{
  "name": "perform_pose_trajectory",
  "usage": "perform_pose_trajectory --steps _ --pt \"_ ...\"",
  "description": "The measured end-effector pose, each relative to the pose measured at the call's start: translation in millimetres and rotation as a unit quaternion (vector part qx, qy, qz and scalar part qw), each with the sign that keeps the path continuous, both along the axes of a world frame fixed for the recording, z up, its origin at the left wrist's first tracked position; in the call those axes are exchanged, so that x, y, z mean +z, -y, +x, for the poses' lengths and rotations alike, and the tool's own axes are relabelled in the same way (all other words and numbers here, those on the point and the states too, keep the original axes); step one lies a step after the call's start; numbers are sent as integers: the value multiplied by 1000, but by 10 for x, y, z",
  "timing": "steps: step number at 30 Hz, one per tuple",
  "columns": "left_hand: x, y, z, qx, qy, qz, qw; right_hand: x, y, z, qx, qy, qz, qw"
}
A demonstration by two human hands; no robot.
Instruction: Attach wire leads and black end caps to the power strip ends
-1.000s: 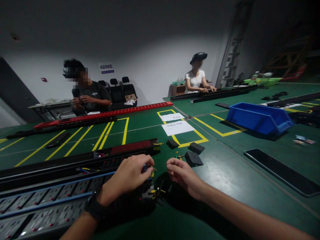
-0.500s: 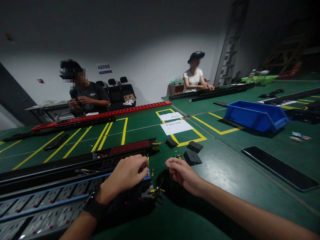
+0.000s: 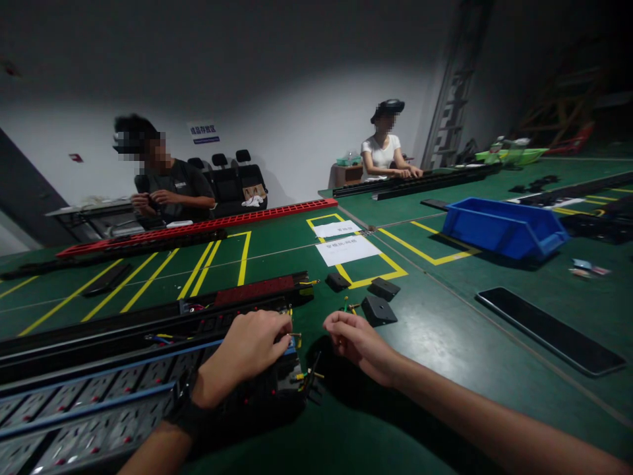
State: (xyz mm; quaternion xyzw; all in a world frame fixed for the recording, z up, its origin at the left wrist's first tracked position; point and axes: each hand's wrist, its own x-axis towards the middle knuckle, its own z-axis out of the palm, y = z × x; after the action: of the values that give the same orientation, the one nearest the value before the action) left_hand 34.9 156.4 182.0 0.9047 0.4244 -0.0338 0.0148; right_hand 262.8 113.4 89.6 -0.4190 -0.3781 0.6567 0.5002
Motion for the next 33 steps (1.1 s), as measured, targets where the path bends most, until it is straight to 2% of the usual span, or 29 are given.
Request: perform_pose_trajectory --steps 8,33 --pt "-9 -3 -14 -7 -8 -2 1000 -7 -7 -3 3 18 -3 1000" --pt "8 -10 -9 -4 -18 -10 1000 134 61 0 25 45 3 999"
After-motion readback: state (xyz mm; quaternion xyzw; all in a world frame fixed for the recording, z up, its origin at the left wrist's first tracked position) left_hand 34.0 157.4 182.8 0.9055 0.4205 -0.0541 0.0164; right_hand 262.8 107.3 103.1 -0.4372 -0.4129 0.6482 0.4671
